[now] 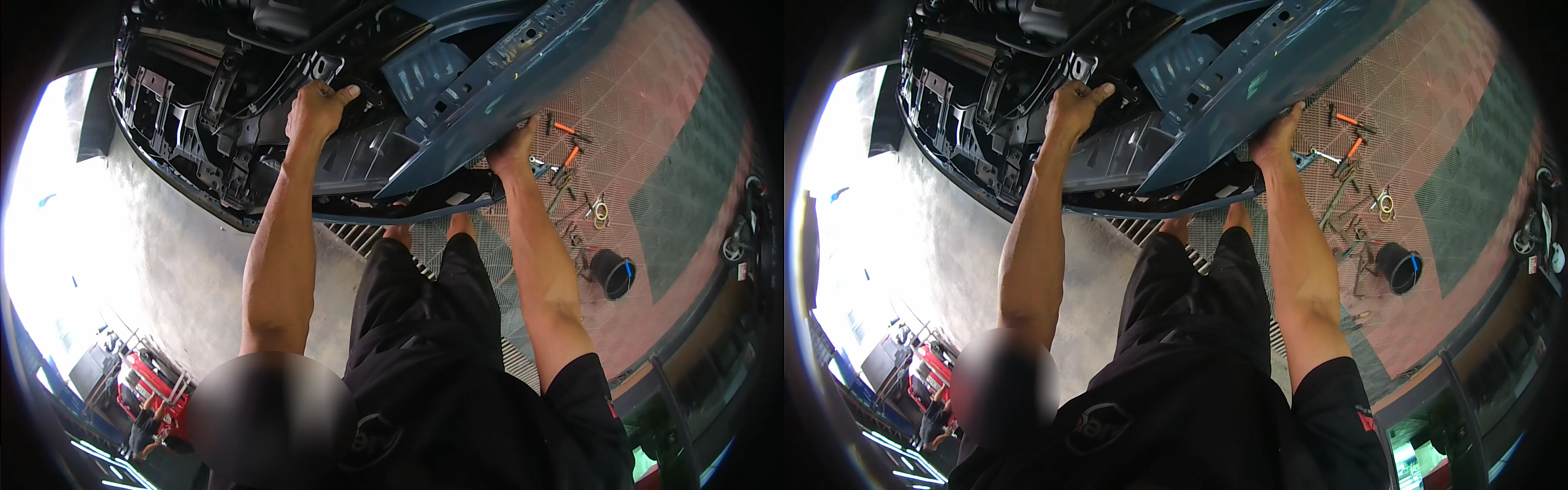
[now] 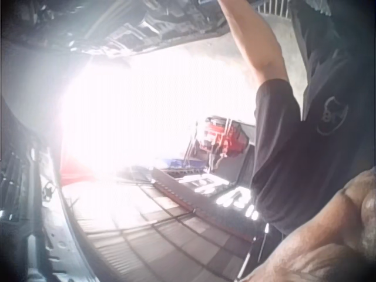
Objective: The person removes bolts from the front bumper of a car using a wrench, detaches the bumper cover, and then reattaches it by tightening the bolts back into place.
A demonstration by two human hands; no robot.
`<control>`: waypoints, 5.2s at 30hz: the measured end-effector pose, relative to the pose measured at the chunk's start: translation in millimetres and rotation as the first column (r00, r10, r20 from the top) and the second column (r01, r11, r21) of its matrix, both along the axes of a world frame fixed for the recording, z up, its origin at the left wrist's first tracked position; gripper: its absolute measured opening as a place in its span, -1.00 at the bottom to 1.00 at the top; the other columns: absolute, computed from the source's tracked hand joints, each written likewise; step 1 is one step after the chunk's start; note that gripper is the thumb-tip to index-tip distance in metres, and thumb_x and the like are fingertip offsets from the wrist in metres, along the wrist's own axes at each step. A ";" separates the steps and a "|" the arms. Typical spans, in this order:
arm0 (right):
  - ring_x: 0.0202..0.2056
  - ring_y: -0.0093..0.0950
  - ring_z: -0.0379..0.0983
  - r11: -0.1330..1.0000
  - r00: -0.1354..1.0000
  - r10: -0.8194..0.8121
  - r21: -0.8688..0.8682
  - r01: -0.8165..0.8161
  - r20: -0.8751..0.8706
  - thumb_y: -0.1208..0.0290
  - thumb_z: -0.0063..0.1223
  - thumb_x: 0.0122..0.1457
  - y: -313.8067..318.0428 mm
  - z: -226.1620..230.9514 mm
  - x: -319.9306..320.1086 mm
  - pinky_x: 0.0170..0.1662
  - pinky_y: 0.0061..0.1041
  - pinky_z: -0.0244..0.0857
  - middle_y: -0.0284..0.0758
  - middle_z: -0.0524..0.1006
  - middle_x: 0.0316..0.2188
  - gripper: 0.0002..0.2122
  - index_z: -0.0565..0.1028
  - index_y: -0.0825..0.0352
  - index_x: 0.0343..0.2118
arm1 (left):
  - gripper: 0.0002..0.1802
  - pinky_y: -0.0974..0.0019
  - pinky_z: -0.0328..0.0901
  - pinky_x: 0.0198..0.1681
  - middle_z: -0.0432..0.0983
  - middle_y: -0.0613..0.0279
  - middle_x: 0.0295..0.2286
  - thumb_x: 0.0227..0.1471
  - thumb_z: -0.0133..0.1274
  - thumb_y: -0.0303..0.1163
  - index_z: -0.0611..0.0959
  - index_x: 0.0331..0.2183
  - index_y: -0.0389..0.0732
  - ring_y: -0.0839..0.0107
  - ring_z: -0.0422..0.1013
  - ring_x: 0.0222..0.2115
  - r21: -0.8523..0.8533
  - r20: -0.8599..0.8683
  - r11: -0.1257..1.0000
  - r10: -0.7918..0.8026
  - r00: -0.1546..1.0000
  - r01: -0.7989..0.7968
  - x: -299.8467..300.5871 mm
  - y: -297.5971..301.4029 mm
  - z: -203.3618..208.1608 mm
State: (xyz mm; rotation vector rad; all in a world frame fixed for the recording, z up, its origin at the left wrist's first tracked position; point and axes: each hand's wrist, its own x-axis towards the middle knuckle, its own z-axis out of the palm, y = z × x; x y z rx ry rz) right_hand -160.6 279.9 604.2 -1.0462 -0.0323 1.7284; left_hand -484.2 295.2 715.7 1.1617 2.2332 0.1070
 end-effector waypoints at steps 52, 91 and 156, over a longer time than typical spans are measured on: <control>0.34 -0.18 0.21 0.983 0.983 -0.162 -0.076 0.168 0.087 -0.33 -0.65 0.39 3.3 3.3 -16.6 0.41 -0.12 0.06 -0.13 0.33 0.32 -0.19 0.27 0.30 0.35 | -0.34 -0.08 0.39 -0.08 0.67 -0.06 -0.27 0.02 0.27 0.27 0.68 -0.22 -0.20 -0.09 0.57 -0.15 0.068 -0.060 0.989 -0.131 0.990 0.135 -6.7 -2.0 0.4; 0.45 -0.17 0.00 0.997 0.995 -0.062 -0.050 0.065 0.073 -0.34 -0.75 0.40 -6.4 4.8 -14.8 0.48 -0.16 -0.12 -0.12 0.05 0.48 -0.15 0.06 0.31 0.47 | -0.76 0.48 0.28 -0.43 0.48 0.27 -0.41 0.36 -0.17 -0.43 0.45 0.01 -0.20 0.60 0.35 -0.49 0.100 0.691 0.945 0.160 0.705 -0.313 -34.4 -125.0 2.2; 0.29 -0.24 0.24 0.992 0.976 -0.114 -0.040 0.123 0.187 -0.39 -0.39 0.32 0.3 16.4 -24.3 0.37 -0.14 0.08 -0.28 0.34 0.27 -0.23 0.33 0.21 0.29 | -0.50 0.45 0.04 -0.79 0.42 0.27 -0.64 0.19 0.28 0.02 0.39 -0.26 -0.15 0.56 0.20 -0.80 0.035 0.678 0.409 0.661 0.322 -0.912 -102.4 -138.7 -78.7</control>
